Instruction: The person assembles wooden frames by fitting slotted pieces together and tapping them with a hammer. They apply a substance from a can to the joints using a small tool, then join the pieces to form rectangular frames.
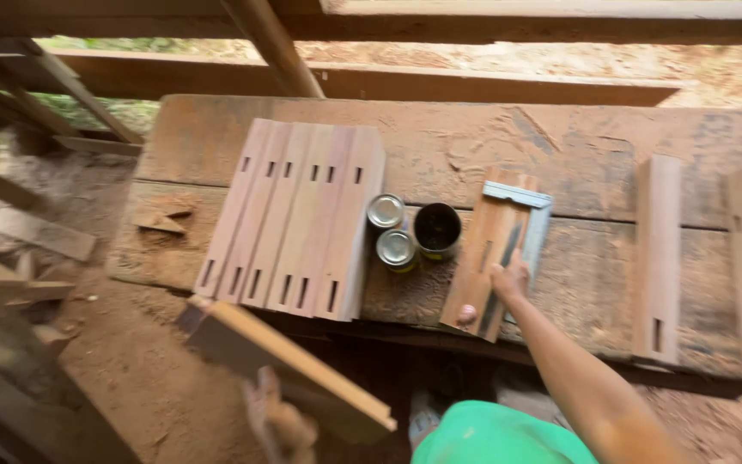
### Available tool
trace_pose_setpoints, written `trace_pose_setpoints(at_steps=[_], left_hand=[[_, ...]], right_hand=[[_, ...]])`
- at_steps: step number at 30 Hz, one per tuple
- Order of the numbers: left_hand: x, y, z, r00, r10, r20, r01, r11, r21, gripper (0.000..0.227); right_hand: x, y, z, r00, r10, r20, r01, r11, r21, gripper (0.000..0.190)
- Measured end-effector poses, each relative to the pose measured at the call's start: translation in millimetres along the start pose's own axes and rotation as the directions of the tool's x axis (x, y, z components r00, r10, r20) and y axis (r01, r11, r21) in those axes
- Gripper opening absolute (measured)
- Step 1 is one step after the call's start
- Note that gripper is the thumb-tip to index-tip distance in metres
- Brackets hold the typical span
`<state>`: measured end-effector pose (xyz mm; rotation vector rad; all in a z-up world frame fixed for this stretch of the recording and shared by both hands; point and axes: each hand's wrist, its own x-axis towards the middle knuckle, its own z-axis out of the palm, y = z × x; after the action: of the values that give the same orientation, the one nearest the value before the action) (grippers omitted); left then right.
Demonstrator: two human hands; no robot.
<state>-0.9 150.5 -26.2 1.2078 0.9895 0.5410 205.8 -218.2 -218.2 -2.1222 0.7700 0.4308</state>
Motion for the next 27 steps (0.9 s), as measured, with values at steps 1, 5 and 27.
trace_pose_setpoints(at_steps=[1,5,27], left_hand=[[8.0,-15.8,4.2,0.997,0.044,0.069,-0.048,0.997,0.054,0.043],[-45.3,63.6,92.9,0.947,-0.151,0.284,0.228,0.939,-0.259,0.063],[-177.2,18.4,81.5,0.978,-0.152,-0.143,0.135,0.984,-0.119,0.053]], right_hand=[[18.2,21.4,12.2,0.986,-0.149,-0.081,0.146,0.988,-0.040,0.063],[61.0,83.4,33.6,0.901,-0.384,-0.203,0.377,0.923,-0.072,0.027],[-17.8,14.7,-28.3,0.951,-0.261,0.167,0.303,0.891,-0.337,0.084]])
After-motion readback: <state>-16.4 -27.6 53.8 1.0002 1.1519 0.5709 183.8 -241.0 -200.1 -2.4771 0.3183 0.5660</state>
